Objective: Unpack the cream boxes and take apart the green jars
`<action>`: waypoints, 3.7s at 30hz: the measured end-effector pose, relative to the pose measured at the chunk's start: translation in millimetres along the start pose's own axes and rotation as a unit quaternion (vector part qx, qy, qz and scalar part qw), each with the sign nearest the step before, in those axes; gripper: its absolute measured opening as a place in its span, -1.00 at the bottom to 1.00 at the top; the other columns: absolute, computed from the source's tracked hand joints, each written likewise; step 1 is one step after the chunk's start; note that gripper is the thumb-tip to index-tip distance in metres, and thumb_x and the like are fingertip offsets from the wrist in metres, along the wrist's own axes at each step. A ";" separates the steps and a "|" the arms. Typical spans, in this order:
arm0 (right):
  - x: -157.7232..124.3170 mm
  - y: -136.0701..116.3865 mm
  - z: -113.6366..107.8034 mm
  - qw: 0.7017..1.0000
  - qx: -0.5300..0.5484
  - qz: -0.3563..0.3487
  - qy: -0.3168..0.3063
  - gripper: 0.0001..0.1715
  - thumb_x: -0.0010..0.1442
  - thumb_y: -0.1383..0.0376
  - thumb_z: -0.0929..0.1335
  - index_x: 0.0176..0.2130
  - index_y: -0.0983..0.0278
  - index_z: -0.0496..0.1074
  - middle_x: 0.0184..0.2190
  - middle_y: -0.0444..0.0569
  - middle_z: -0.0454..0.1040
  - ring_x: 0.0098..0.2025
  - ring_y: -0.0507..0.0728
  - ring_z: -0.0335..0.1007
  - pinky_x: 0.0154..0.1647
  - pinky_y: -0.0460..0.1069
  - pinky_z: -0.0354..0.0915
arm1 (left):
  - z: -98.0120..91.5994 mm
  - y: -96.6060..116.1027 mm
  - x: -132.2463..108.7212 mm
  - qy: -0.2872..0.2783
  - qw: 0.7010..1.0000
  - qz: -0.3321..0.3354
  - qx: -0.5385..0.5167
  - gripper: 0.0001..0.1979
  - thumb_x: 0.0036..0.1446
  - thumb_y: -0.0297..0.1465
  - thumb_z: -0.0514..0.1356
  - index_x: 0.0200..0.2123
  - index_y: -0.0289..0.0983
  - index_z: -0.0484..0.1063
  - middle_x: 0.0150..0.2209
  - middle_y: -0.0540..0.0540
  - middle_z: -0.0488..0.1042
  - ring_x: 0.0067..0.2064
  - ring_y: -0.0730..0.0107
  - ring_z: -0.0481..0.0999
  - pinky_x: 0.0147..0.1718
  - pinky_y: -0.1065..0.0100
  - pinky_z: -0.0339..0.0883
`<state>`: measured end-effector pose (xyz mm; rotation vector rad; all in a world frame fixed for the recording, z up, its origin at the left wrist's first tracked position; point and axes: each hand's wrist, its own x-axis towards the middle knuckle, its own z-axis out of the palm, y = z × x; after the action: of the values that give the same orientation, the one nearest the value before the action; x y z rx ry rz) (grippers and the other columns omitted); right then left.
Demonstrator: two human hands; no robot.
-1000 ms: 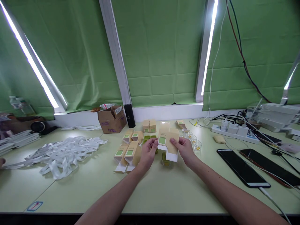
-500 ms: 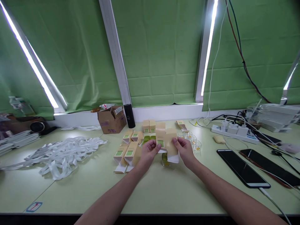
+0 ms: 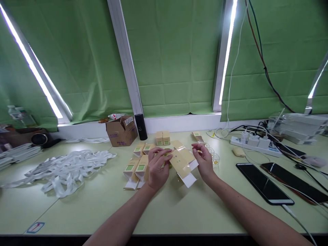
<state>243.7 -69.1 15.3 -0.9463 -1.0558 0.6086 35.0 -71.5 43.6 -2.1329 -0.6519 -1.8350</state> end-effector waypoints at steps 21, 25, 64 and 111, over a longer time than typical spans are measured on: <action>-5.0 -5.4 5.1 0.999 0.037 0.022 -0.023 -0.69 0.16 0.05 0.45 -0.20 0.21 0.53 -0.46 -0.12 0.45 -0.38 0.13 0.37 -0.34 0.01 0.28 | 4.3 -7.1 20.1 0.012 0.978 -0.205 -0.037 -0.92 0.16 -0.36 0.36 -0.32 -0.20 0.52 -0.26 -0.09 0.62 -0.16 0.19 0.58 -0.15 0.18 0.46; -6.7 -9.8 6.7 0.998 0.053 0.024 -0.033 -0.70 0.18 0.05 0.44 -0.22 0.21 0.52 -0.50 -0.14 0.42 -0.41 0.11 0.34 -0.37 0.01 0.26 | 13.4 -13.5 41.7 -0.039 0.932 -0.344 -0.104 -0.83 0.09 -0.29 0.37 -0.37 -0.22 0.46 -0.41 -0.04 0.56 -0.34 0.27 0.55 -0.32 0.30 0.40; -20.7 -25.4 9.5 0.994 0.025 -0.014 -0.110 -0.72 0.36 0.04 0.34 -0.17 0.18 0.50 -0.51 -0.16 0.33 -0.44 0.10 0.27 -0.37 -0.01 0.26 | 203.0 -109.8 34.1 -0.432 0.808 -0.388 0.098 -0.54 0.23 -0.30 0.20 0.20 -0.10 0.48 0.23 -0.20 0.52 0.35 -0.15 0.32 0.25 -0.07 0.18; 3.8 13.7 0.5 0.992 0.022 0.084 -0.087 -0.57 0.13 -0.05 0.44 -0.20 0.23 0.47 -0.53 -0.20 0.39 -0.57 0.04 0.28 -0.52 -0.03 0.26 | -2.1 -11.7 23.6 -0.524 0.796 -0.301 -0.037 -0.48 0.14 -0.19 0.31 0.17 -0.15 0.50 0.06 -0.18 0.46 0.05 0.06 0.51 0.10 0.12 0.38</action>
<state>244.9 -59.3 5.2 -0.9623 -1.1181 0.8636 30.0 -58.3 66.0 -3.1596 -1.6414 -0.6090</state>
